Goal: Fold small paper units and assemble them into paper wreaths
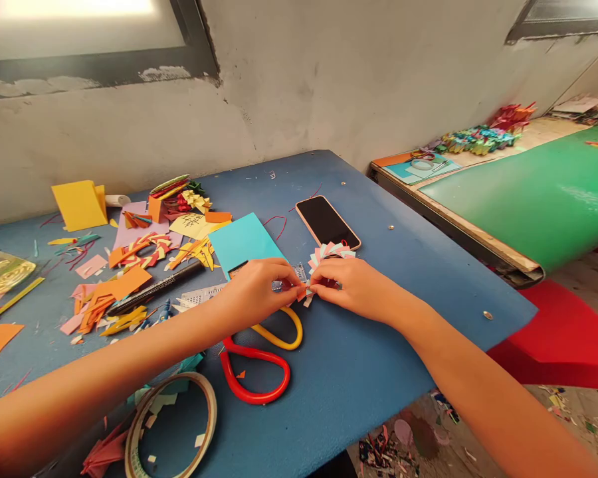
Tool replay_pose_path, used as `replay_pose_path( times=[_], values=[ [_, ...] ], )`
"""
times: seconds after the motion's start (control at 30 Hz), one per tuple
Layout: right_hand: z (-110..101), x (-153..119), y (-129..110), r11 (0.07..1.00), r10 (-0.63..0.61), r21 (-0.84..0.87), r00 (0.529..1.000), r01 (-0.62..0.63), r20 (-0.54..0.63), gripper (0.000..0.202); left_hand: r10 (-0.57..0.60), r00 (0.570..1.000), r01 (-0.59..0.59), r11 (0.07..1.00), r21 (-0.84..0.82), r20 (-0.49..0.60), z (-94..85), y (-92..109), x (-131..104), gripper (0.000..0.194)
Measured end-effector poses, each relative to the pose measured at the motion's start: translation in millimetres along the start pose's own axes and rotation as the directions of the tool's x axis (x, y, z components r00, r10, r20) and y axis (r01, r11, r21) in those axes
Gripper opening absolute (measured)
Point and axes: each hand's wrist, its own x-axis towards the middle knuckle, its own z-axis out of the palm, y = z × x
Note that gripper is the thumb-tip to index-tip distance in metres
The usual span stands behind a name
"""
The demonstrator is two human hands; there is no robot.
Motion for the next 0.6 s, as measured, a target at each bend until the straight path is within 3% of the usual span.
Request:
replay_pose_path(
  times=[0.17, 0.37, 0.6],
  values=[
    [0.1, -0.6, 0.7, 1.0, -0.016, -0.021, 1.0, 0.016, 0.001, 0.02, 0.126, 0.99, -0.13, 0.989, 0.072, 0.055, -2.3, -2.5, -0.6, 0.017],
    [1.1, -0.4, 0.8, 1.0, -0.002, -0.01, 1.0, 0.002, -0.003, 0.019, 0.291, 0.942, -0.331, 0.886, 0.325, 0.164, -4.1, -5.0, -3.2, 0.023],
    [0.5, 0.2, 2.2, 0.999, -0.042, 0.0, 0.999, 0.042, 0.006, 0.019, 0.325, 0.926, -0.375, 0.839, 0.395, 0.19, -2.8, -7.6, -3.4, 0.024]
  ],
)
